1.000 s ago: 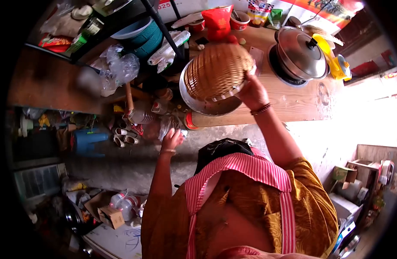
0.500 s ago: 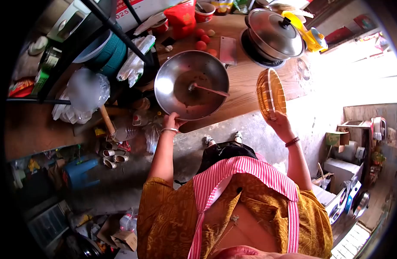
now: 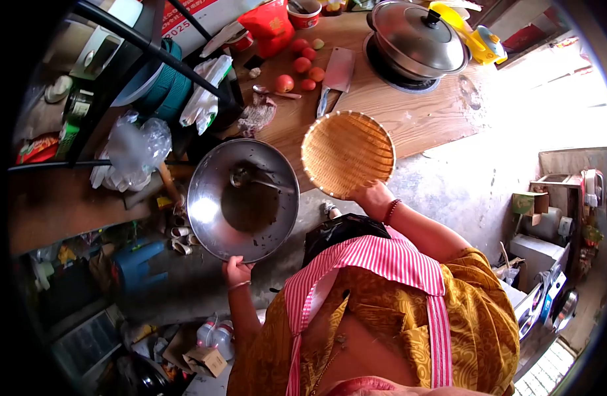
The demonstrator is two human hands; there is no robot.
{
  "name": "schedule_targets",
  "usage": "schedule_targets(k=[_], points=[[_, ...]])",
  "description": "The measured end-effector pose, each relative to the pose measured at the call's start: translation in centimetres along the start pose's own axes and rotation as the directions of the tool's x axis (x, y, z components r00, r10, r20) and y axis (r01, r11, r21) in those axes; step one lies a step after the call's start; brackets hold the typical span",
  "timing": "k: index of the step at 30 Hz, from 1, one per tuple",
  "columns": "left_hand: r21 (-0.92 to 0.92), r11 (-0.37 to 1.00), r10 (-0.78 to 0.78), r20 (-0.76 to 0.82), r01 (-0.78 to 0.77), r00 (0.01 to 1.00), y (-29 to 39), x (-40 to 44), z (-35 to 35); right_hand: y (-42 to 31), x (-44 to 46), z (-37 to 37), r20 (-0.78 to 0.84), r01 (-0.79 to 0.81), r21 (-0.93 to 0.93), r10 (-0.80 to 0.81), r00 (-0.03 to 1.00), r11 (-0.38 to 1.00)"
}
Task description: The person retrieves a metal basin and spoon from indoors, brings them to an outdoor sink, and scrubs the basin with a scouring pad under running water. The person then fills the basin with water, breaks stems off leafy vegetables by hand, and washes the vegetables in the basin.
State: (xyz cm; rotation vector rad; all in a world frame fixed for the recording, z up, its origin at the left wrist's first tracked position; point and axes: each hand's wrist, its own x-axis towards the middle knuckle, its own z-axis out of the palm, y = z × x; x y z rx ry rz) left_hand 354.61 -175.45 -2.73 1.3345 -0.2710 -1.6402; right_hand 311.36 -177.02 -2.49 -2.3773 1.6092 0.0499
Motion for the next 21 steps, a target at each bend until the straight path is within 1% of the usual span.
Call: schedule_targets(k=[2, 3, 4, 6, 8, 9, 12, 13, 15, 16, 17, 18, 20, 21], points=[[-0.02, 0.999, 0.029, -0.04, -0.03, 0.999, -0.1, -2.3, -0.2, -0.8, 0.8, 0.3, 0.009, 0.079, -0.008, -0.079, 0.997, 0.997], [-0.015, 0.999, 0.041, -0.06, -0.042, 0.997, -0.2, -3.1, -0.9, -0.7, 1.2, 1.0, -0.02, 0.13, -0.032, -0.131, 0.991, 0.991], [0.006, 0.998, 0.062, -0.076, -0.062, 0.995, -0.4, -3.9, -0.9, -0.5, 1.9, 1.8, 0.024, 0.141, -0.046, -0.14, 0.99, 0.989], [0.06, 0.993, 0.105, -0.099, -0.099, 0.99, 0.0, -5.8, -0.4, 0.0, 3.3, 2.3, -0.233, 0.187, -0.048, -0.193, 0.953, 0.981], [0.001, 0.993, 0.122, -0.048, -0.122, 0.991, -0.1, -7.1, 0.7, 0.9, 4.8, 2.2, -0.102, 0.172, -0.163, -0.19, 0.976, 0.971], [-0.03, 0.991, 0.132, -0.018, -0.133, 0.991, -0.1, -7.6, 1.6, 1.7, 5.8, 3.5, -0.032, 0.168, -0.188, -0.177, 0.984, 0.968], [-0.041, 0.992, 0.123, 0.038, -0.122, 0.992, -0.3, -9.8, 5.7, 3.2, 3.2, 0.0, -0.135, 0.257, -0.06, -0.263, 0.955, 0.965], [-0.041, 0.992, 0.117, 0.04, -0.115, 0.992, -0.8, -10.1, 6.6, 3.5, 2.0, 0.4, -0.21, 0.243, 0.058, -0.226, 0.951, 0.968], [0.005, 0.993, 0.114, 0.153, -0.116, 0.982, -1.5, -10.8, 8.6, 4.4, -1.8, 0.1, -0.341, 0.197, 0.184, -0.126, 0.932, 0.963], [0.028, 0.993, 0.108, 0.211, -0.117, 0.972, -1.8, -11.4, 10.7, 5.0, -4.1, 0.4, -0.401, 0.178, 0.247, -0.067, 0.914, 0.952], [0.004, 0.994, 0.106, 0.187, -0.108, 0.977, -2.3, -12.3, 13.1, 5.9, -6.7, 0.9, -0.39, 0.094, 0.295, 0.03, 0.92, 0.951], [0.05, 0.994, 0.083, 0.225, -0.096, 0.971, -2.9, -12.4, 14.2, 6.6, -9.7, 1.0, -0.274, -0.065, 0.323, 0.159, 0.949, 0.944], [0.148, 0.986, 0.026, 0.296, -0.072, 0.955, -4.1, -12.7, 15.9, 9.1, -16.2, 4.1, -0.271, -0.193, 0.467, 0.348, 0.897, 0.863], [0.178, 0.981, 0.035, 0.244, -0.08, 0.969, -5.0, -13.9, 18.6, 10.2, -19.8, 5.6, -0.273, -0.256, 0.508, 0.435, 0.858, 0.823]])
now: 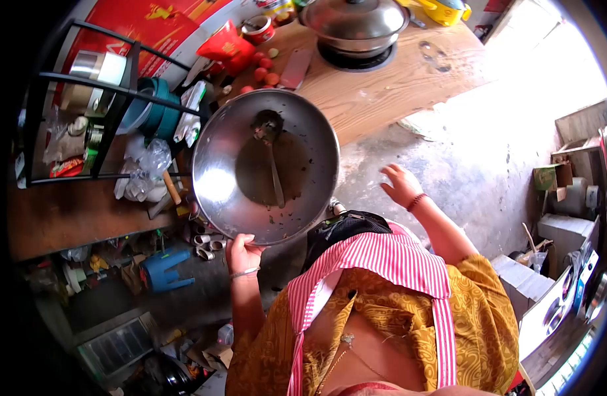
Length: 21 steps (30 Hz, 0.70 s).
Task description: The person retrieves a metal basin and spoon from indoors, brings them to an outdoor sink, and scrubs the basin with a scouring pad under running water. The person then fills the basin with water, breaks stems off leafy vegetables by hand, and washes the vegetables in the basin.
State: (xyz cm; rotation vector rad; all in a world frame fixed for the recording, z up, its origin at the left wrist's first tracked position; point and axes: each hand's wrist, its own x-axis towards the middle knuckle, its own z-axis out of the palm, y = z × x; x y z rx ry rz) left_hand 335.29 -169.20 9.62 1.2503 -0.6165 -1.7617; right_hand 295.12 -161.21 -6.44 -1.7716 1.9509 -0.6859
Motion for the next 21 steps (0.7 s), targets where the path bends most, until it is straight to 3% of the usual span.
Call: schedule_targets(k=[3, 5, 10, 12, 14, 17, 19, 21], points=[[0.071, 0.996, -0.051, 0.083, 0.045, 0.995, -1.3, -0.6, 6.7, 5.6, -9.8, -4.0, -0.029, -0.308, 0.014, 0.308, 0.951, 0.951], [0.12, 0.99, -0.094, 0.143, 0.077, 0.985, -2.7, -0.2, 10.5, 9.6, -16.3, -5.3, -0.143, -0.417, -0.008, 0.412, 0.9, 0.909], [0.238, 0.961, -0.214, 0.314, 0.142, 0.925, -7.2, 1.7, 20.9, 15.3, -28.8, -9.2, -0.335, -0.744, 0.153, 0.742, 0.58, 0.65], [0.328, 0.926, -0.325, 0.443, 0.186, 0.836, -8.9, 3.1, 25.4, 16.6, -31.2, -9.8, -0.382, -0.795, 0.187, 0.788, 0.483, 0.577], [0.389, 0.895, -0.396, 0.468, 0.218, 0.79, -10.5, 3.2, 31.5, 18.0, -32.3, -10.9, -0.389, -0.836, 0.243, 0.839, 0.38, 0.491], [0.475, 0.862, -0.444, 0.537, 0.179, 0.717, -13.7, 4.3, 40.1, 20.1, -32.2, -12.3, -0.313, -0.852, 0.303, 0.889, 0.334, 0.426], [0.524, 0.834, -0.495, 0.569, 0.175, 0.656, -16.8, 6.9, 44.6, 22.5, -32.8, -12.1, -0.279, -0.816, 0.35, 0.883, 0.378, 0.46], [0.562, 0.81, -0.53, 0.583, 0.166, 0.616, -19.5, 8.8, 50.2, 24.7, -33.6, -12.7, -0.152, -0.87, 0.361, 0.942, 0.299, 0.335]])
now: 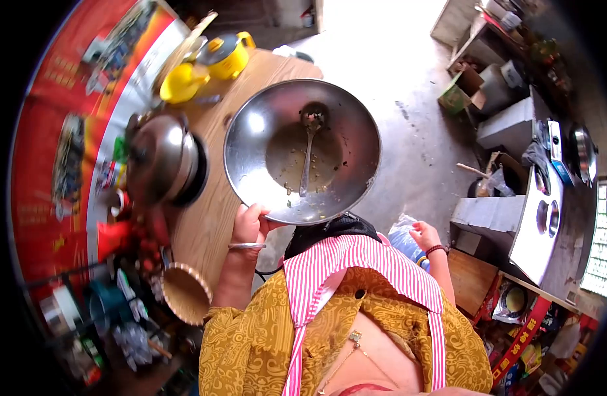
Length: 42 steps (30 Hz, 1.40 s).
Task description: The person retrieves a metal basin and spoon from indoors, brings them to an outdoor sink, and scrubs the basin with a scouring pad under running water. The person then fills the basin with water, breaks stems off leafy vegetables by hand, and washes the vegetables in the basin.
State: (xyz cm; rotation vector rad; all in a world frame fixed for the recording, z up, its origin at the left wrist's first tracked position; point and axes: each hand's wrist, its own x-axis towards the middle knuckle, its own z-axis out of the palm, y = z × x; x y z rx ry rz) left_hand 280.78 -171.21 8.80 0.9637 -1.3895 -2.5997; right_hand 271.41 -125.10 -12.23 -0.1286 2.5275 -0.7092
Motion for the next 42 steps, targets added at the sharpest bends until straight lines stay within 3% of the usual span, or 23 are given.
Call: schedule_targets(k=[2, 4, 6, 7, 8, 9, 10, 12, 13, 16, 21, 22, 23, 24, 25, 29, 33, 34, 35, 37, 39, 41, 42], points=[[0.062, 0.997, -0.045, 0.049, 0.042, 0.998, 1.1, 5.5, 2.2, 1.4, 0.7, -1.2, 0.019, -0.16, -0.005, 0.16, 0.987, 0.987], [0.075, 0.995, -0.075, 0.096, 0.068, 0.993, 3.7, 10.4, 6.4, 2.7, 1.0, -2.4, 0.007, -0.307, 0.126, 0.309, 0.951, 0.943], [0.149, 0.984, -0.115, 0.143, 0.094, 0.983, 5.5, 15.0, 8.9, 7.9, 1.7, 0.1, -0.063, -0.346, 0.242, 0.37, 0.927, 0.907], [0.164, 0.981, -0.124, 0.154, 0.099, 0.98, 6.3, 17.7, 10.1, 6.8, 1.5, -0.2, -0.012, -0.439, 0.474, 0.504, 0.863, 0.763], [0.18, 0.978, -0.135, 0.161, 0.105, 0.978, 7.1, 20.3, 11.5, 6.2, 1.8, -0.6, 0.04, -0.528, 0.481, 0.584, 0.81, 0.7], [0.186, 0.976, -0.141, 0.169, 0.109, 0.975, 7.6, 22.8, 12.9, 6.7, 2.2, -0.1, 0.167, -0.642, 0.539, 0.678, 0.716, 0.545], [0.189, 0.975, -0.147, 0.181, 0.113, 0.972, 8.0, 25.4, 14.6, 0.9, 3.0, -4.4, 0.205, -0.729, 0.319, 0.707, 0.677, 0.606], [0.158, 0.981, -0.15, 0.235, 0.115, 0.96, 8.3, 29.8, 16.6, 15.6, 2.6, 8.3, 0.356, -0.734, 0.514, 0.668, 0.654, 0.444], [0.154, 0.982, -0.151, 0.259, 0.113, 0.954, 8.3, 32.0, 17.3, 15.7, 3.3, 8.3, 0.396, -0.765, 0.46, 0.667, 0.631, 0.45], [0.113, 0.986, -0.141, 0.209, 0.12, 0.968, 9.7, 37.9, 23.1, 11.8, 10.5, 0.3, 0.42, -0.802, 0.375, 0.687, 0.594, 0.464], [0.126, 0.985, -0.139, 0.167, 0.119, 0.976, 13.7, 46.7, 31.7, 10.5, 28.2, -15.2, 0.274, -0.708, 0.4, 0.661, 0.699, 0.583], [0.124, 0.983, -0.15, 0.152, 0.132, 0.977, 14.3, 48.5, 32.7, 10.3, 32.4, -18.3, 0.218, -0.661, 0.398, 0.635, 0.742, 0.636], [0.102, 0.985, -0.15, 0.129, 0.137, 0.98, 15.1, 49.6, 34.1, 11.2, 37.4, -20.9, 0.148, -0.599, 0.252, 0.582, 0.8, 0.76], [0.076, 0.989, -0.138, 0.114, 0.13, 0.984, 16.0, 51.2, 35.8, 9.6, 41.7, -24.5, -0.036, -0.492, 0.241, 0.514, 0.857, 0.837], [0.086, 0.988, -0.138, 0.139, 0.127, 0.981, 16.8, 53.3, 36.9, 4.9, 45.9, -30.0, -0.212, -0.355, 0.073, 0.362, 0.908, 0.932], [0.062, 0.993, -0.106, 0.105, 0.099, 0.989, 18.5, 62.8, 40.8, -3.3, 62.6, -40.6, -0.245, -0.172, 0.314, 0.255, 0.935, 0.934], [0.091, 0.993, -0.091, 0.104, 0.081, 0.99, 20.9, 74.2, 45.4, -5.9, 74.8, -43.4, -0.262, 0.019, 0.47, 0.119, 0.958, 0.883], [0.089, 0.992, -0.102, 0.092, 0.094, 0.991, 21.9, 77.6, 46.2, -4.6, 77.8, -41.8, -0.224, 0.004, 0.472, 0.116, 0.968, 0.881], [0.099, 0.991, -0.103, 0.135, 0.09, 0.985, 23.2, 80.1, 48.6, -3.2, 79.6, -41.2, -0.09, -0.114, 0.549, 0.194, 0.977, 0.828], [0.139, 0.985, -0.126, 0.167, 0.103, 0.978, 25.9, 85.7, 53.2, 0.6, 82.1, -40.2, 0.072, -0.319, 0.32, 0.313, 0.947, 0.892], [0.165, 0.982, -0.124, 0.181, 0.094, 0.976, 28.3, 91.0, 57.6, 2.6, 82.9, -41.1, 0.237, -0.494, 0.139, 0.455, 0.858, 0.858], [0.185, 0.977, -0.14, 0.205, 0.102, 0.969, 30.6, 97.3, 60.4, 1.6, 83.6, -43.0, 0.239, -0.598, 0.075, 0.568, 0.788, 0.798], [0.192, 0.976, -0.144, 0.223, 0.102, 0.964, 31.3, 100.5, 62.2, 3.7, 84.6, -41.9, 0.211, -0.672, 0.178, 0.639, 0.74, 0.719]])
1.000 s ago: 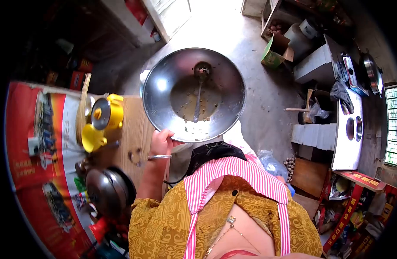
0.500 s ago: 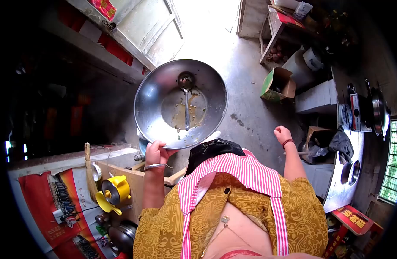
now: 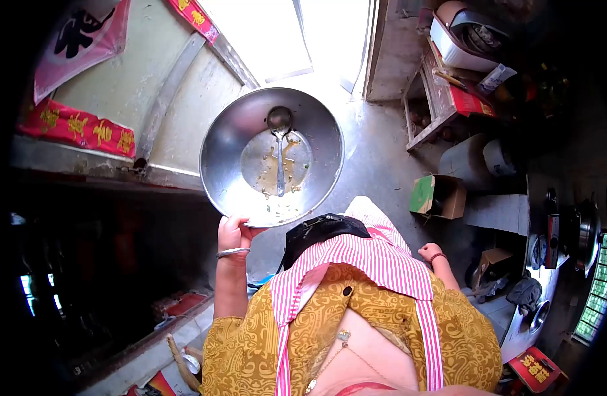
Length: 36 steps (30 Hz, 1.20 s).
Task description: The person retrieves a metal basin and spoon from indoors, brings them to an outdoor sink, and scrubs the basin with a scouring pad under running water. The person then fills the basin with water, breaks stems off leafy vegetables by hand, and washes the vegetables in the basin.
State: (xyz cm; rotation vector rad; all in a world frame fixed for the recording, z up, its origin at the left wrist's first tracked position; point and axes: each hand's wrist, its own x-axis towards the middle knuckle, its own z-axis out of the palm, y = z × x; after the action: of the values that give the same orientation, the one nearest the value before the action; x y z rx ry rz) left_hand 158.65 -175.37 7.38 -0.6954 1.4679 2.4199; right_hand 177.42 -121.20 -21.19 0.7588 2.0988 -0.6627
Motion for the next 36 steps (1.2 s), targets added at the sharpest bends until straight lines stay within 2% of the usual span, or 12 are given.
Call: schedule_targets(k=[3, 5, 9, 10, 13, 15, 17, 20, 24, 27, 29, 36], points=[[-0.024, 1.0, 0.003, 0.015, -0.003, 1.0, 3.4, 10.2, 5.1, -7.0, 0.5, -5.6, 0.072, -0.131, 0.156, 0.121, 0.99, 0.979], [-0.029, 1.0, -0.006, -0.001, 0.006, 1.0, 4.8, 17.0, 8.0, -11.4, 5.3, -9.3, 0.128, -0.069, 0.092, 0.056, 0.99, 0.993], [-0.066, 0.997, -0.027, -0.007, 0.027, 1.0, 9.3, 28.4, 13.3, -26.7, 19.6, -19.3, -0.02, 0.003, 0.429, 0.006, 1.0, 0.903], [-0.065, 0.998, -0.027, 0.013, 0.027, 1.0, 10.8, 31.3, 14.4, -31.3, 22.7, -22.9, -0.109, 0.109, 0.386, -0.072, 0.991, 0.916], [-0.096, 0.995, -0.019, 0.02, 0.021, 1.0, 15.0, 37.2, 17.4, -49.6, 26.6, -33.6, -0.399, 0.515, 0.032, -0.462, 0.792, 0.856], [-0.113, 0.993, -0.015, 0.027, 0.018, 1.0, 17.4, 41.5, 19.5, -60.4, 27.7, -39.5, -0.42, 0.669, -0.036, -0.619, 0.664, 0.742], [-0.104, 0.994, -0.016, 0.038, 0.02, 0.999, 19.4, 46.7, 20.5, -70.0, 29.4, -44.7, -0.392, 0.776, 0.152, -0.683, 0.616, 0.612], [-0.065, 0.998, 0.013, 0.007, -0.012, 1.0, 22.0, 55.2, 22.1, -83.8, 32.9, -51.1, -0.588, 0.931, 0.173, -0.724, 0.36, 0.322], [-0.034, 0.999, 0.015, 0.069, -0.012, 0.997, 25.6, 67.3, 23.4, -97.3, 35.2, -59.5, -0.466, 0.936, 0.102, -0.815, 0.343, 0.336], [-0.072, 0.997, -0.025, 0.136, 0.035, 0.99, 29.6, 75.1, 25.0, -103.6, 40.5, -63.7, -0.52, 0.841, -0.171, -0.772, 0.366, 0.514], [-0.07, 0.997, -0.01, 0.127, 0.019, 0.992, 31.8, 79.5, 25.0, -104.9, 44.0, -65.9, -0.614, 0.846, -0.139, -0.715, 0.334, 0.515], [-0.131, 0.991, 0.027, 0.024, -0.024, 0.999, 38.7, 91.4, 27.3, -107.9, 48.8, -74.6, -0.863, 0.758, -0.297, -0.503, 0.048, 0.581]])
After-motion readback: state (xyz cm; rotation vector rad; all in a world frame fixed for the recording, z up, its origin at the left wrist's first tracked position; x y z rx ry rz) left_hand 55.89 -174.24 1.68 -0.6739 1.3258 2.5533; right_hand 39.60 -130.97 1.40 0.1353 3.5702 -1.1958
